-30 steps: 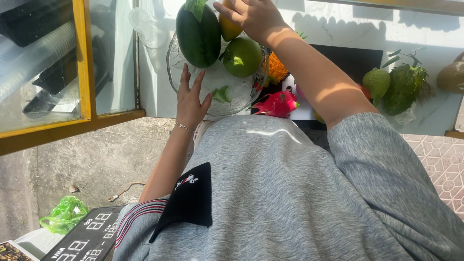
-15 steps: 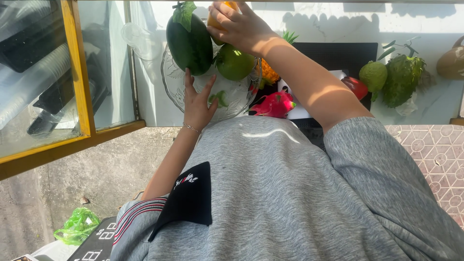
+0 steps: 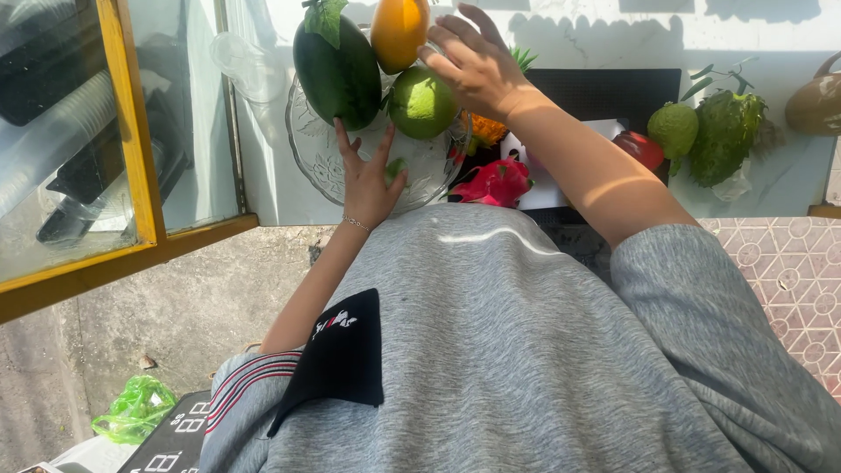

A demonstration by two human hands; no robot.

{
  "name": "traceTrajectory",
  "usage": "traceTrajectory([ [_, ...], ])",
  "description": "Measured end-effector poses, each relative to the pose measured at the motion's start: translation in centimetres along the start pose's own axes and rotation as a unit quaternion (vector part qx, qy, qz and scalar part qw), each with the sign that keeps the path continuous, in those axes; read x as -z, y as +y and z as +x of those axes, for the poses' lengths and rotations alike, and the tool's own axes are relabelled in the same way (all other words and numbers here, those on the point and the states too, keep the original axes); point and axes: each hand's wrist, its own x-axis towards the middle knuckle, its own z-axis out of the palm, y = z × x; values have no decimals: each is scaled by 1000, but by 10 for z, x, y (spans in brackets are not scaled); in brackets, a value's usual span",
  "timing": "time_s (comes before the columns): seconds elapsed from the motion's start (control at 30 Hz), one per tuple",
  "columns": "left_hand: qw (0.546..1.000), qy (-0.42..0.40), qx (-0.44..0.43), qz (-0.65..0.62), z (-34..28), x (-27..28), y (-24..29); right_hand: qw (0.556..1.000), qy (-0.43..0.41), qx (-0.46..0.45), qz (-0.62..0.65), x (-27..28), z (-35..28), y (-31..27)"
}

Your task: Wiping various pieces of fruit and a clear glass bowl with a cloth, then arranging the fruit inside the bowl.

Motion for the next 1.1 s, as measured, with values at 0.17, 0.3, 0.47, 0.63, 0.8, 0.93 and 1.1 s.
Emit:
traceTrajectory([
  [0.17,999,-19,15,-36,-7,9,-4,985,-80,-143,57,5,-73,16],
  [0.3,999,-22,14,-28,-9,12,-4,949,-214,-206,110,31,-73,7],
  [0.47,999,-30,24,-30,-12,21,-4,926,-334,-156,85,29,-67,3],
  [0.63,999,-10,19,-25,-15,30,-2,925,-373,-66,-10,-4,-81,17],
  [0.8,999,22,4,-44,-24,37,-4,944,-315,1,-95,-28,-97,32],
  [0.93,999,31,11,-31,-34,46,-5,927,-371,4,-61,40,-56,28],
  [1.1,996,35,35,-79,-42,51,-8,900,-424,-27,-98,103,-34,36],
])
